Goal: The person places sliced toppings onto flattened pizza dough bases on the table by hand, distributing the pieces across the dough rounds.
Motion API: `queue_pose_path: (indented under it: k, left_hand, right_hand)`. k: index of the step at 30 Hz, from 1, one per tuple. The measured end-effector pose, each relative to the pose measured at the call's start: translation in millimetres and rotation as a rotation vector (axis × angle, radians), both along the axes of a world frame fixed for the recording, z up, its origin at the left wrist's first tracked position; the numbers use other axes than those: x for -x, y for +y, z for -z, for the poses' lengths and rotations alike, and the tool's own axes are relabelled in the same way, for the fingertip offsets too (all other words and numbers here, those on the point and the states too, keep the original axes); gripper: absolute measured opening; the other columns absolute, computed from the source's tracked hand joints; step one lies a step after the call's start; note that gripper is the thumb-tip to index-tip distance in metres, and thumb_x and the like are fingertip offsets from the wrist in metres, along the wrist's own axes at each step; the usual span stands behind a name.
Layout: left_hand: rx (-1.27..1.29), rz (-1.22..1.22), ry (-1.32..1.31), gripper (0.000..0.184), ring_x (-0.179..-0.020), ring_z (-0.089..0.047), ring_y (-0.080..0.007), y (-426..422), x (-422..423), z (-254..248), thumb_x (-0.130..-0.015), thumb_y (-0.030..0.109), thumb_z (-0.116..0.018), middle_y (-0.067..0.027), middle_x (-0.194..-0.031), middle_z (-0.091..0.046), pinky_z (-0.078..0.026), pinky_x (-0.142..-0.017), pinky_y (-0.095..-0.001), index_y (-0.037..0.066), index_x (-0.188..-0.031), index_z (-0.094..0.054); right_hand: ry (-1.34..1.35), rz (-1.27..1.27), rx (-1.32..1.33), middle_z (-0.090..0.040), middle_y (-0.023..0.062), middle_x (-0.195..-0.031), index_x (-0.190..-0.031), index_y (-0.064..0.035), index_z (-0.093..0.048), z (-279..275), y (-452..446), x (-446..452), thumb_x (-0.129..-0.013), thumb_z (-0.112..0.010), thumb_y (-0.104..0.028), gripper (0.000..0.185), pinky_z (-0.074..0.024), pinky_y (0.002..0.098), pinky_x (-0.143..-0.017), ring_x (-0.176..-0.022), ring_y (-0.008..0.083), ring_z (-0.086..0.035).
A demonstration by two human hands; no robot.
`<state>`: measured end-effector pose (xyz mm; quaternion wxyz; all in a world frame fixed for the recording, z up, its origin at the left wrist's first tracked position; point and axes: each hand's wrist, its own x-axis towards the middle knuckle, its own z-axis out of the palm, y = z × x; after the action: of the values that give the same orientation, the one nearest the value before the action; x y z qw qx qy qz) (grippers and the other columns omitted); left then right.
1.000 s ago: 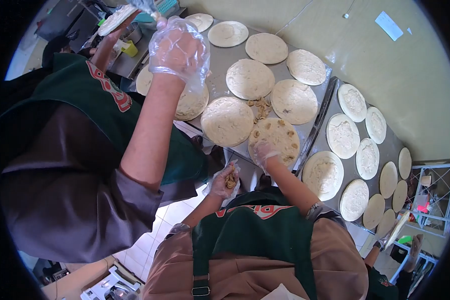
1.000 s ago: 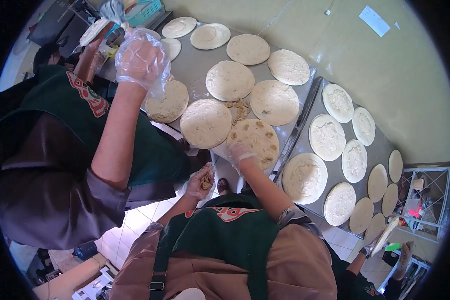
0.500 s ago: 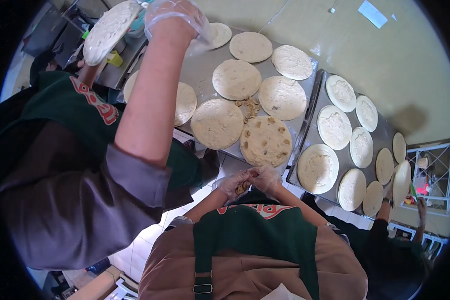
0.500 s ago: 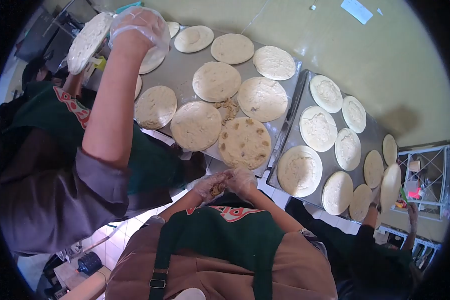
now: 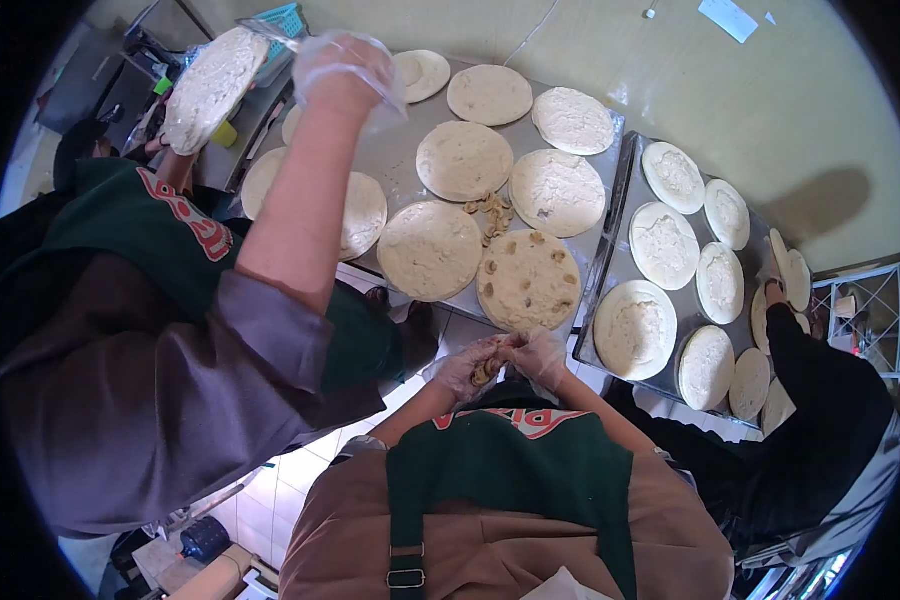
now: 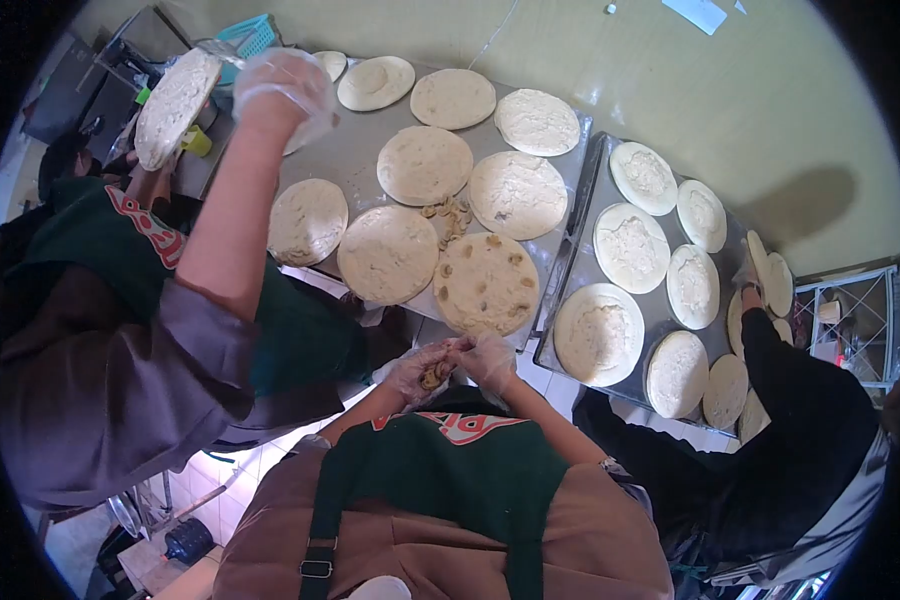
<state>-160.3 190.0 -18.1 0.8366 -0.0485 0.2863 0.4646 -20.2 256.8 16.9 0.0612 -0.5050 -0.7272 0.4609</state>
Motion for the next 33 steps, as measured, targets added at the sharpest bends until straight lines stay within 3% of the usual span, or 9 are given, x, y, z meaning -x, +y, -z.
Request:
queue_pose_path:
  k: [6, 10, 12, 16, 25, 28, 30, 31, 33]
  left_hand:
    - [-0.046, -0.045, 0.022, 0.019, -0.068, -0.056, -0.0121, -8.5, 7.7, 10.9, -0.080, 0.015, -0.047, -0.0047, -0.083, -0.057, -0.046, -0.057, -0.0190, 0.004, -0.095, -0.051]
    - [-0.034, -0.073, 0.073, 0.025, -0.072, -0.056, -0.0097, -17.1, 7.8, 24.7, -0.079, 0.013, -0.050, -0.0058, -0.086, -0.057, -0.047, -0.064, -0.0203, 0.001, -0.100, -0.048]
    - [0.017, -0.092, 0.106, 0.023, -0.070, -0.056, -0.0106, -18.5, 7.9, 23.7, -0.078, 0.014, -0.051, -0.0052, -0.084, -0.057, -0.047, -0.063, -0.0212, 0.002, -0.098, -0.049]
    - [0.052, -0.074, 0.154, 0.019, -0.069, -0.056, -0.0125, -21.4, 15.2, 10.1, -0.078, 0.015, -0.052, -0.0055, -0.080, -0.057, -0.047, -0.064, -0.0230, 0.003, -0.092, -0.051]
    - [0.040, -0.160, 0.111, 0.017, -0.062, -0.053, -0.0108, -27.7, 23.9, 17.6, -0.079, 0.015, -0.051, -0.0057, -0.074, -0.055, -0.045, -0.054, -0.0207, 0.000, -0.089, -0.050]
    - [0.097, -0.219, 0.055, 0.017, -0.060, -0.054, -0.0111, -33.8, 32.8, 12.0, -0.080, 0.014, -0.050, -0.0064, -0.074, -0.055, -0.046, -0.053, -0.0196, 0.001, -0.090, -0.050]
    - [0.154, -0.261, 0.024, 0.017, -0.059, -0.054, -0.0111, -37.5, 38.0, 10.8, -0.080, 0.013, -0.051, -0.0061, -0.074, -0.055, -0.047, -0.051, -0.0188, 0.001, -0.092, -0.050]
    - [0.142, -0.280, -0.016, 0.016, -0.059, -0.056, -0.0130, -40.7, 41.0, 15.3, -0.079, 0.014, -0.052, -0.0074, -0.074, -0.055, -0.048, -0.052, -0.0205, 0.002, -0.090, -0.050]
    - [0.134, -0.311, -0.079, 0.015, -0.061, -0.057, -0.0147, -45.5, 45.0, 21.9, -0.078, 0.014, -0.053, -0.0088, -0.075, -0.055, -0.050, -0.053, -0.0222, 0.002, -0.087, -0.051]
  right_hand:
    - [0.251, 0.135, 0.276, -0.057, 0.0014, -0.066, -0.076, 0.0000, -0.057, 21.6, -9.5, 3.4, -0.071, -0.057, -0.012, 0.013, -0.0393, 0.0222, -0.047, -0.055, 0.0090, -0.051]
    - [0.440, 0.120, 0.196, -0.057, 0.0026, -0.062, -0.077, -0.0030, -0.056, -2.0, -16.2, 17.1, -0.072, -0.056, -0.015, 0.013, -0.0392, 0.0242, -0.048, -0.052, 0.0107, -0.052]
    - [0.039, -0.111, -0.071, -0.057, 0.0042, -0.060, -0.079, -0.0076, -0.057, -13.6, -12.9, 20.1, -0.072, -0.052, -0.017, 0.013, -0.0398, 0.0261, -0.048, -0.051, 0.0136, -0.052]
    - [-0.001, -0.120, -0.154, -0.056, 0.0053, -0.059, -0.083, -0.0130, -0.058, -8.9, -15.9, 21.8, -0.072, -0.050, -0.019, 0.015, -0.0405, 0.0274, -0.049, -0.051, 0.0162, -0.052]
    - [0.362, 0.213, 0.376, -0.055, 0.0014, -0.062, -0.088, -0.0039, -0.057, 53.2, -11.1, 1.2, -0.075, -0.054, -0.019, 0.020, -0.0413, 0.0224, -0.048, -0.055, 0.0085, -0.052]
    - [0.350, 0.251, 0.304, -0.060, 0.0066, -0.072, -0.087, -0.0057, -0.059, 73.0, -5.1, -9.5, -0.072, -0.055, -0.024, 0.024, -0.0432, 0.0266, -0.053, -0.060, 0.0133, -0.055]
    - [0.211, 0.178, -0.038, -0.060, 0.0093, -0.074, -0.088, -0.0063, -0.059, 80.2, 5.4, -7.6, -0.073, -0.053, -0.026, 0.025, -0.0436, 0.0309, -0.058, -0.066, 0.0192, -0.057]
    - [-0.064, 0.102, -0.113, -0.059, 0.0123, -0.075, -0.086, -0.0072, -0.060, 62.4, 13.4, 0.5, -0.072, -0.053, -0.025, 0.024, -0.0432, 0.0350, -0.063, -0.073, 0.0256, -0.057]
    - [-0.138, 0.043, -0.235, -0.058, 0.0141, -0.075, -0.084, -0.0065, -0.060, 34.0, 19.1, 15.3, -0.071, -0.051, -0.023, 0.023, -0.0431, 0.0364, -0.064, -0.074, 0.0276, -0.056]
